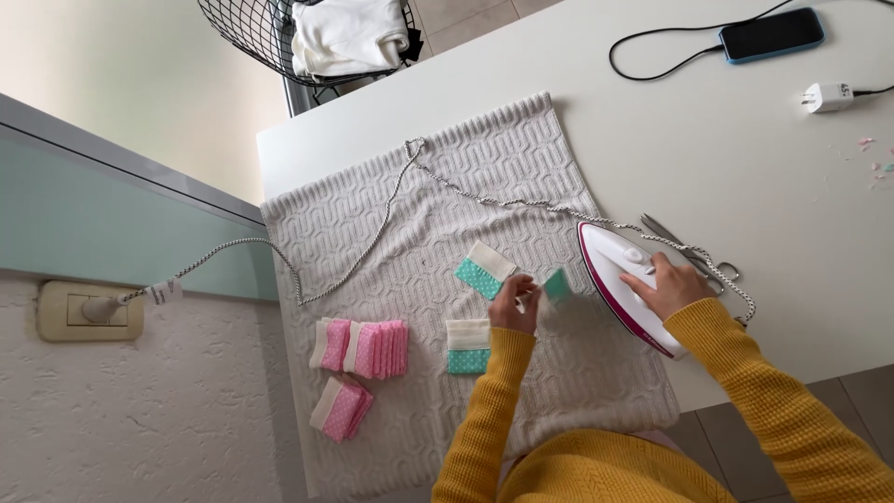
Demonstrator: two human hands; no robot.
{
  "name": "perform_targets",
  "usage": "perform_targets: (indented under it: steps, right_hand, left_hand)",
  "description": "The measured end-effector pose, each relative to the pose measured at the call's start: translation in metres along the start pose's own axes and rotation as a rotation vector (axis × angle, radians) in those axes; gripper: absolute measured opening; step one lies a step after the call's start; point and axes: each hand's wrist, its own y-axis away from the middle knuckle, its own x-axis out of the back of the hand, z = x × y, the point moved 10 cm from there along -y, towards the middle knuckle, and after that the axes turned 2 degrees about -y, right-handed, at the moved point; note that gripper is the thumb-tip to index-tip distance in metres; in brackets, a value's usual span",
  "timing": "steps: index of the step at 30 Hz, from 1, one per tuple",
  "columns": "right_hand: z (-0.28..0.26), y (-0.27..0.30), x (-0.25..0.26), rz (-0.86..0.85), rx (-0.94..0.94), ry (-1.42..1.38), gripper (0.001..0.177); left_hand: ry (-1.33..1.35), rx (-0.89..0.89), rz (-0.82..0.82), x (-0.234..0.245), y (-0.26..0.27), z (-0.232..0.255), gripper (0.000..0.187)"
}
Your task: Ironing and folding small rectangular pieces of patterned fabric on a table.
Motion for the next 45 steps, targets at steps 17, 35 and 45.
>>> perform_targets:
  steps: [17, 35, 45]
  right_hand:
    - [-0.067, 0.043, -0.042, -0.21, 0.227, 0.136, 0.06]
    - [-0.069, 0.029, -0.054, -0.192, 0.198, 0.214, 0.06]
    - [-0.059, 0.034, -0.063, -0.225, 0.175, 0.229, 0.061]
  left_hand:
    - [-0.45, -0.533, -0.142, -0.023, 0.136, 0.012, 0.033]
    - [-0.521, -0.356, -0.139, -0.023, 0.12, -0.022, 0.046]
    - [-0.56, -0.406, -0.048, -0.014, 0.107, -0.017, 0.037]
